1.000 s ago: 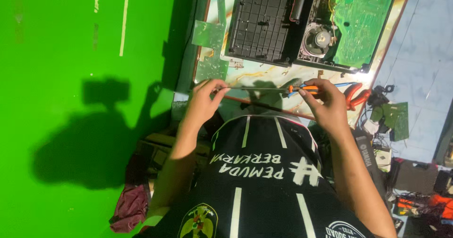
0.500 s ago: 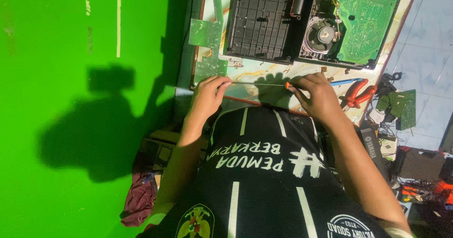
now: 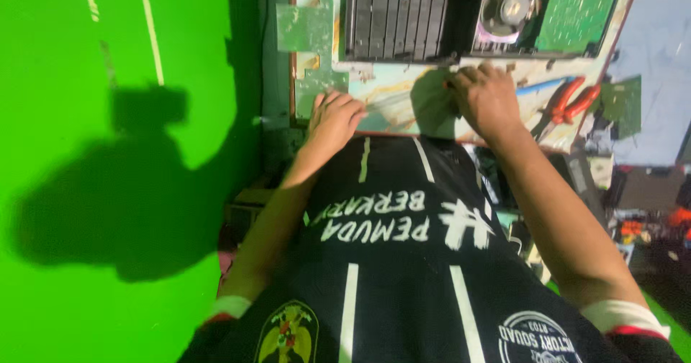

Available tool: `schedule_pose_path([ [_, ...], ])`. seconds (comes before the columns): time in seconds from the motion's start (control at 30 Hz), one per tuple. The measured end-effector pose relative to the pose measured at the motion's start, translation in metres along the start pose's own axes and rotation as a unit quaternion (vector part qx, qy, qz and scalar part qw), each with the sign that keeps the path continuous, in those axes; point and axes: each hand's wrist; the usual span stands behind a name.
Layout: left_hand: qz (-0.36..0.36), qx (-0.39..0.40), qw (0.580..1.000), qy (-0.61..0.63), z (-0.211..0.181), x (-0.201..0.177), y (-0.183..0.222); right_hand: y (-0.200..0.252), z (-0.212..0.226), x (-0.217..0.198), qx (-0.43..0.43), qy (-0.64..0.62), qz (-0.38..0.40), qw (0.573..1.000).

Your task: The person uses a screwdriver to remove and replace screws on a circuit board within a musical electronic keyboard and uses a soldering iron to work on the electronic components.

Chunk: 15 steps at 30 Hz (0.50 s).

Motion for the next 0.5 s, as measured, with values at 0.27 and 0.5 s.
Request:
schedule_pose_path([
  [0.27,0.0,0.103,0.994,-0.032,0.027,0.025,-0.011,0.005,0.008,0.035,0.076,-0.022,0.016,0.997],
  [0.5,0.008,0.103,0.994,-0.021,0.033,0.026,-0.015,0.001,0.016,0.043,0.088,0.024,0.023,0.996],
])
Point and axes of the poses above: each hand's wrist, its own y-axis away from the middle knuckle, its own x-axis out of the palm, z = x × y, and after that the axes turned 4 degrees about -z, right-handed
